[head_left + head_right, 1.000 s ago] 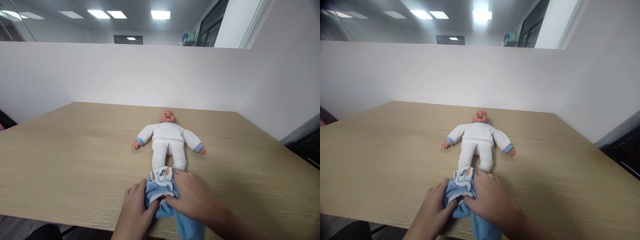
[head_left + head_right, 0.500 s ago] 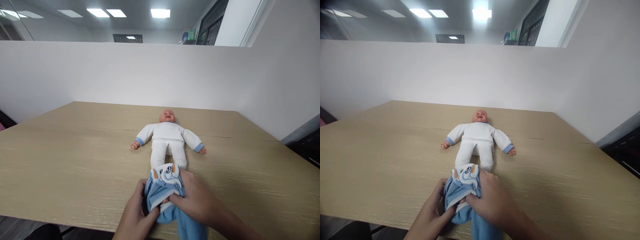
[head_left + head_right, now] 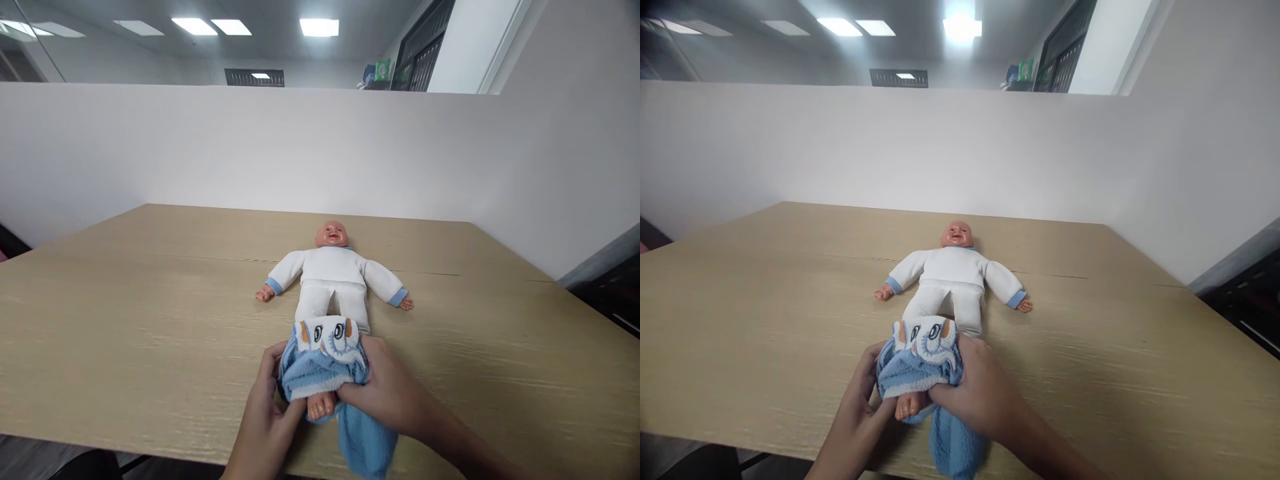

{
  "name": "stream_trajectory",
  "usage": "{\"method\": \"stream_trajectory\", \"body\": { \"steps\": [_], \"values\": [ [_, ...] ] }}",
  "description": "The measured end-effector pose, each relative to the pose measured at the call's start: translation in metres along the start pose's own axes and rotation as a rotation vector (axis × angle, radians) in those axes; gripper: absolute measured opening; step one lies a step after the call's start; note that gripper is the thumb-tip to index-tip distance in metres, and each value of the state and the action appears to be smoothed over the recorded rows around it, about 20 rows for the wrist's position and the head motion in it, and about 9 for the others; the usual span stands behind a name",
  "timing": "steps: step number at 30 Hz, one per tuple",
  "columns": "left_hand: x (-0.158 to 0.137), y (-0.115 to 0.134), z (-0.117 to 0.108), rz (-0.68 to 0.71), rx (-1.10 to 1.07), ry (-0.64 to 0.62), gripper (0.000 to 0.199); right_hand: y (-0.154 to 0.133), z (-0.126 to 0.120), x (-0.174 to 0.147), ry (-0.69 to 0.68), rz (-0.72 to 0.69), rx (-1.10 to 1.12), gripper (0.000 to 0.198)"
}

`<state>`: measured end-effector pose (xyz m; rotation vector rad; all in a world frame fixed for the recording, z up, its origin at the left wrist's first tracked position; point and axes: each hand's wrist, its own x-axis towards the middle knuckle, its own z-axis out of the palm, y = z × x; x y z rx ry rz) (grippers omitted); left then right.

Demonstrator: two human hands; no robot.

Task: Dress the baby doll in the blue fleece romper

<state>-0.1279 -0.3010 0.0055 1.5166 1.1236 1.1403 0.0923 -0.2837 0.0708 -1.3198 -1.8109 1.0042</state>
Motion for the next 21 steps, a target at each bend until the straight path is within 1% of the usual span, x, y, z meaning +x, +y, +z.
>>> {"method": "stream_trajectory", "body": {
  "steps": [3,5,6,8,10,12,14,16,18,21],
  "values": [
    [0.014,-0.001,-0.001,0.066,0.063,0.057,0.030,0.003,-0.004,0.011,0.027,-0.085,-0.035,0.025],
    [0.024,0.001,-0.005,0.092,0.070,0.036,0.029,0.005,-0.009,0.018,0.001,-0.139,-0.050,0.030],
    [0.029,0.002,-0.007,0.096,0.070,0.011,0.030,0.006,-0.013,0.021,-0.037,-0.167,-0.044,0.033],
    [0.037,0.005,-0.013,0.089,0.077,-0.053,0.032,0.008,-0.023,0.026,-0.158,-0.218,-0.022,0.042],
    [0.042,0.007,-0.020,0.073,0.090,-0.097,0.030,0.011,-0.032,0.029,-0.256,-0.255,-0.019,0.057],
    [0.046,0.007,-0.027,0.054,0.099,-0.120,0.027,0.016,-0.040,0.031,-0.245,-0.280,-0.067,0.074],
    [0.047,0.007,-0.032,0.036,0.105,-0.136,0.027,0.022,-0.045,0.030,-0.179,-0.298,-0.127,0.081],
    [0.048,0.007,-0.037,0.023,0.096,-0.160,0.027,0.029,-0.047,0.029,-0.152,-0.307,-0.148,0.077],
    [0.048,0.007,-0.041,0.015,0.053,-0.210,0.030,0.035,-0.048,0.027,-0.155,-0.314,-0.131,0.071],
    [0.050,0.009,-0.045,0.027,-0.057,-0.318,0.043,0.044,-0.050,0.023,-0.136,-0.332,-0.085,0.045]
  ]
}}
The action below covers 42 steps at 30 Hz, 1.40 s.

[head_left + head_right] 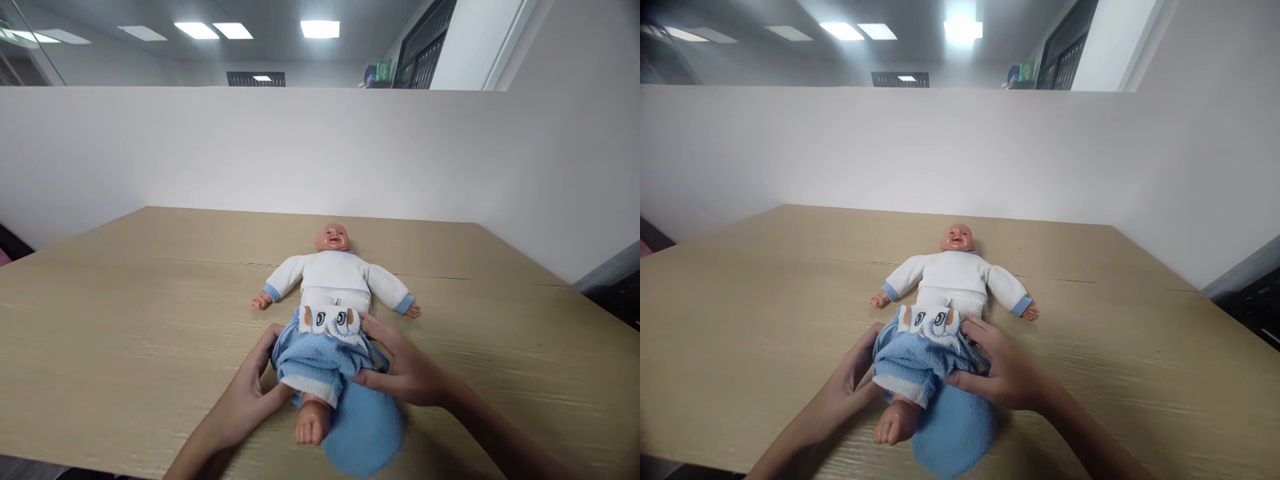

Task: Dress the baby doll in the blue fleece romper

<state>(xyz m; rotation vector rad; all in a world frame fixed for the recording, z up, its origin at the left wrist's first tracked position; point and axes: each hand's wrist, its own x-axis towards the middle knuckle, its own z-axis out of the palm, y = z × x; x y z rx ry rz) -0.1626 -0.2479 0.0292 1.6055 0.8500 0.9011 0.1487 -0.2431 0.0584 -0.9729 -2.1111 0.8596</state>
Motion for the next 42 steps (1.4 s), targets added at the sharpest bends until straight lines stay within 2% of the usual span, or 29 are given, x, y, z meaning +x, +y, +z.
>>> {"method": "stream_trajectory", "body": {
  "steps": [2,4,8,10,14,17,20,23,26,28,31,32,34,36,40,42],
  "values": [
    [0.000,0.002,-0.003,0.007,-0.064,-0.039,0.051,0.006,0.000,-0.006,0.014,-0.002,0.053,0.028],
    [0.001,0.005,-0.005,-0.010,-0.091,-0.054,0.055,0.013,0.002,-0.012,0.016,0.027,0.137,0.023],
    [0.005,0.013,-0.010,-0.053,-0.056,-0.108,0.059,0.030,0.009,-0.022,0.066,0.210,0.395,0.032],
    [0.010,0.018,-0.012,-0.059,-0.015,-0.112,0.052,0.035,0.012,-0.023,0.085,0.279,0.569,0.036],
    [0.027,0.028,-0.012,-0.039,0.116,-0.018,0.028,0.035,0.016,-0.021,0.142,0.313,0.838,0.038],
    [0.040,0.035,-0.009,0.004,0.232,0.072,0.025,0.034,0.019,-0.021,0.240,0.372,0.955,0.042],
    [0.049,0.043,-0.003,0.032,0.353,0.050,0.034,0.034,0.020,-0.022,0.305,0.417,1.005,0.047],
    [0.061,0.057,0.001,0.069,0.437,-0.092,0.047,0.034,0.021,-0.022,0.310,0.411,1.023,0.050],
    [0.084,0.075,0.003,0.091,0.562,-0.282,0.044,0.034,0.020,-0.021,0.317,0.399,1.030,0.050],
    [0.104,0.084,0.003,0.042,0.597,-0.467,0.044,0.034,0.021,-0.021,0.323,0.388,1.046,0.048],
    [0.133,0.092,0.006,-0.059,0.419,-0.786,0.042,0.036,0.023,-0.021,0.337,0.372,1.062,0.044],
    [0.141,0.093,0.008,-0.076,0.333,-0.851,0.039,0.037,0.023,-0.021,0.347,0.371,1.051,0.043],
    [0.152,0.092,0.014,-0.074,0.202,-0.897,0.031,0.040,0.020,-0.023,0.349,0.381,1.003,0.042],
    [0.159,0.089,0.020,-0.063,0.125,-0.910,0.025,0.042,0.012,-0.026,0.226,0.383,0.940,0.048],
    [0.165,0.085,0.029,-0.042,0.148,-0.915,0.026,0.041,-0.013,-0.036,-0.286,0.373,0.830,0.064],
    [0.165,0.081,0.029,-0.038,0.217,-0.895,0.029,0.040,-0.023,-0.039,-0.340,0.388,0.810,0.065]
  ]
}}
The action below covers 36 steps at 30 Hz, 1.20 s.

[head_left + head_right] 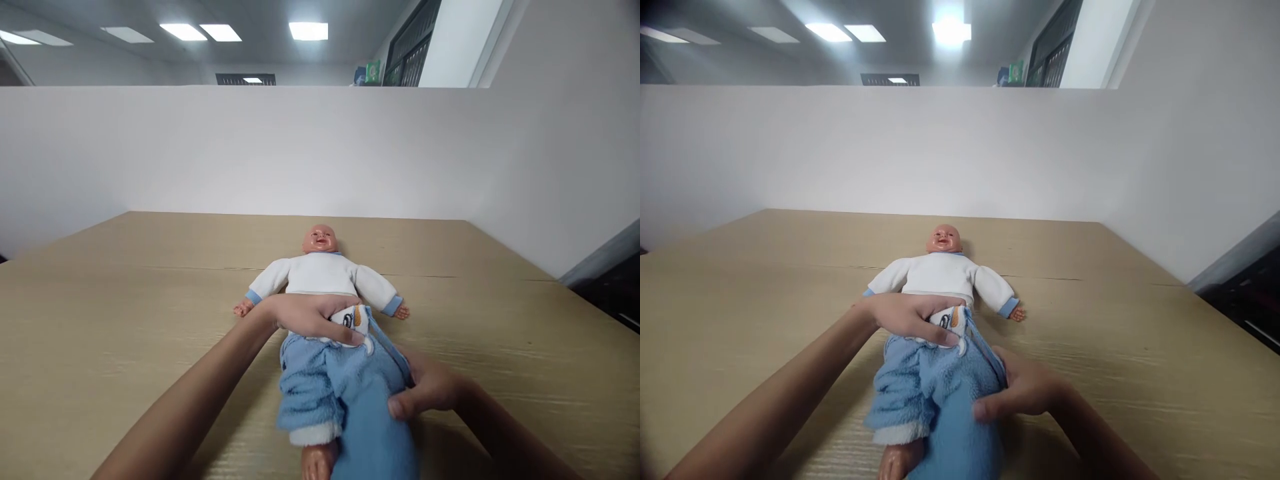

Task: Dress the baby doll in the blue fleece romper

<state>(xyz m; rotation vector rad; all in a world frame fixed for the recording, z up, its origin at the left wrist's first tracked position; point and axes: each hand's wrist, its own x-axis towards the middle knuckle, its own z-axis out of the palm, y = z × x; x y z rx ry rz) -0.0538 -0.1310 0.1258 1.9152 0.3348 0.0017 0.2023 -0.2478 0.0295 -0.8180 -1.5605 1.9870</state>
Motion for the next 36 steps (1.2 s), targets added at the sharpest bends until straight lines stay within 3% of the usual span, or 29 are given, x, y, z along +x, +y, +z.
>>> {"method": "stream_trajectory", "body": {
  "steps": [2,7,13,15,17,20,22,24,26,30,32,34,36],
  "values": [
    [0.001,-0.006,0.001,-0.019,-0.005,-0.051,0.032,-0.002,-0.004,-0.003,0.084,-0.038,0.020,0.065],
    [0.002,-0.025,0.004,-0.060,-0.216,-0.364,0.039,-0.003,-0.001,0.005,0.237,-0.120,0.049,0.061],
    [0.000,-0.034,0.003,0.034,-0.213,-0.328,0.029,-0.020,0.013,0.001,-0.052,0.090,-0.007,0.066],
    [0.001,-0.035,0.002,0.050,-0.195,-0.344,0.028,-0.021,0.013,-0.002,-0.075,0.106,-0.024,0.063],
    [0.003,-0.033,0.003,0.030,-0.205,-0.372,0.028,-0.017,0.009,-0.004,-0.019,0.047,-0.007,0.060],
    [0.005,-0.028,0.007,-0.003,-0.270,-0.479,0.036,-0.004,0.003,-0.003,0.183,-0.092,0.080,0.059],
    [0.005,-0.026,0.009,-0.010,-0.312,-0.551,0.044,0.001,0.002,-0.001,0.291,-0.114,0.132,0.057],
    [0.004,-0.027,0.010,-0.018,-0.313,-0.529,0.046,0.000,0.004,0.000,0.321,-0.080,0.131,0.055],
    [0.002,-0.030,0.008,-0.013,-0.278,-0.445,0.043,-0.007,0.007,-0.001,0.264,-0.041,0.075,0.057],
    [0.000,-0.039,0.004,0.043,-0.221,-0.319,0.032,-0.020,0.008,-0.005,-0.126,0.062,0.009,0.082],
    [0.002,-0.041,0.004,0.078,-0.250,-0.320,0.029,-0.018,0.006,-0.004,-0.233,0.099,0.011,0.101],
    [0.006,-0.043,0.008,0.094,-0.312,-0.341,0.035,-0.012,0.005,-0.003,-0.161,0.084,0.038,0.108],
    [0.010,-0.043,0.012,0.085,-0.371,-0.368,0.044,-0.005,0.007,-0.001,-0.007,0.018,0.094,0.101]
  ]
}}
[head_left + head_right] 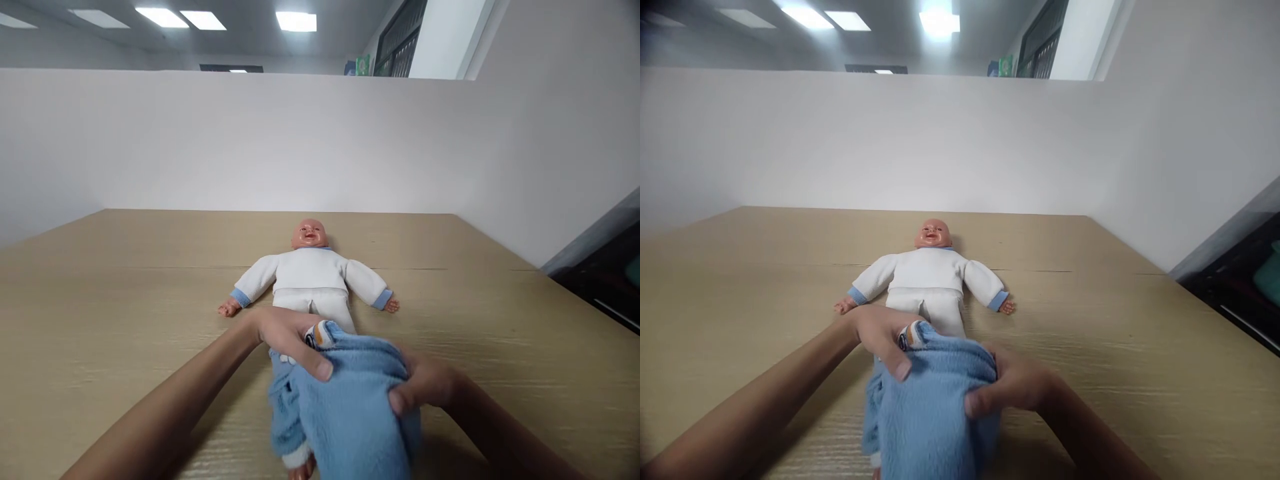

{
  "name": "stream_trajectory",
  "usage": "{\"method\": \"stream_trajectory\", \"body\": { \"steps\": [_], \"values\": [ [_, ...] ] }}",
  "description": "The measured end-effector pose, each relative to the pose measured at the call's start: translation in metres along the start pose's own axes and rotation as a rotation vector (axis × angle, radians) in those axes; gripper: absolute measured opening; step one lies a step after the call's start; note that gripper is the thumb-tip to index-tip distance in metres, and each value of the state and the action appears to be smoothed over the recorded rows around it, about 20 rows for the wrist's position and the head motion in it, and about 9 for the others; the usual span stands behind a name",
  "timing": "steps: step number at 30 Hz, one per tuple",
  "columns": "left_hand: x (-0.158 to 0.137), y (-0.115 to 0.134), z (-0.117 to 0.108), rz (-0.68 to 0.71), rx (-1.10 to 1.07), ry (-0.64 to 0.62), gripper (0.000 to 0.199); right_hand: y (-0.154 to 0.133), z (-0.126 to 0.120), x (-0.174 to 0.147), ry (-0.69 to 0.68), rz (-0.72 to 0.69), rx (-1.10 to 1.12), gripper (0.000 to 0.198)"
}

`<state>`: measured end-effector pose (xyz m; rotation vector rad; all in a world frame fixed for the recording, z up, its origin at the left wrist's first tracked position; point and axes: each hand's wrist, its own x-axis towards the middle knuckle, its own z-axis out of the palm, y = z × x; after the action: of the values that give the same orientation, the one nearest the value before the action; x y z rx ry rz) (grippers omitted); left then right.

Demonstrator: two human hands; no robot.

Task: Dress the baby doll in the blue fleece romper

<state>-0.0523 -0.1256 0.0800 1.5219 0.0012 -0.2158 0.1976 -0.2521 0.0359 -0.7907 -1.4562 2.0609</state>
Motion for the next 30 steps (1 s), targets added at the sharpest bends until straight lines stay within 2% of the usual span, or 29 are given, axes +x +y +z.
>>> {"method": "stream_trajectory", "body": {
  "steps": [2,4,8,9,11,13,15,17,20,22,28,30],
  "values": [
    [0.004,-0.001,0.002,-0.008,-0.034,-0.045,0.052,0.003,0.004,0.002,0.114,-0.074,0.055,0.093],
    [0.006,-0.001,0.004,-0.019,-0.023,-0.077,0.056,0.004,0.009,0.004,0.169,-0.097,0.094,0.084],
    [-0.001,0.003,0.004,-0.048,0.058,0.003,0.059,0.001,0.011,0.005,0.212,-0.076,0.098,0.072],
    [-0.004,0.004,0.004,-0.034,0.067,0.036,0.059,0.000,0.010,0.005,0.189,-0.064,0.073,0.071],
    [-0.009,0.004,0.002,0.025,0.081,0.093,0.052,-0.002,0.009,0.004,0.056,-0.022,0.018,0.075],
    [-0.014,0.002,-0.001,0.079,0.103,0.110,0.045,-0.006,0.008,0.004,-0.133,0.014,-0.014,0.091],
    [-0.016,-0.002,-0.003,0.074,0.115,0.092,0.043,-0.009,0.009,0.005,-0.236,0.013,-0.016,0.107],
    [-0.015,-0.006,-0.005,0.042,0.092,0.060,0.043,-0.008,0.009,0.007,-0.191,-0.029,-0.008,0.114],
    [-0.011,-0.010,-0.003,0.020,-0.013,-0.011,0.050,0.000,0.005,0.009,0.005,-0.141,0.025,0.107],
    [-0.008,-0.009,-0.001,0.001,-0.052,-0.042,0.059,0.005,0.004,0.010,0.078,-0.182,0.054,0.102],
    [-0.010,-0.019,-0.004,0.015,-0.054,0.080,0.071,0.009,0.010,0.013,-0.027,-0.167,0.039,0.083],
    [-0.013,-0.024,-0.006,0.034,-0.050,0.086,0.073,0.009,0.013,0.014,-0.029,-0.164,0.047,0.081]
  ]
}}
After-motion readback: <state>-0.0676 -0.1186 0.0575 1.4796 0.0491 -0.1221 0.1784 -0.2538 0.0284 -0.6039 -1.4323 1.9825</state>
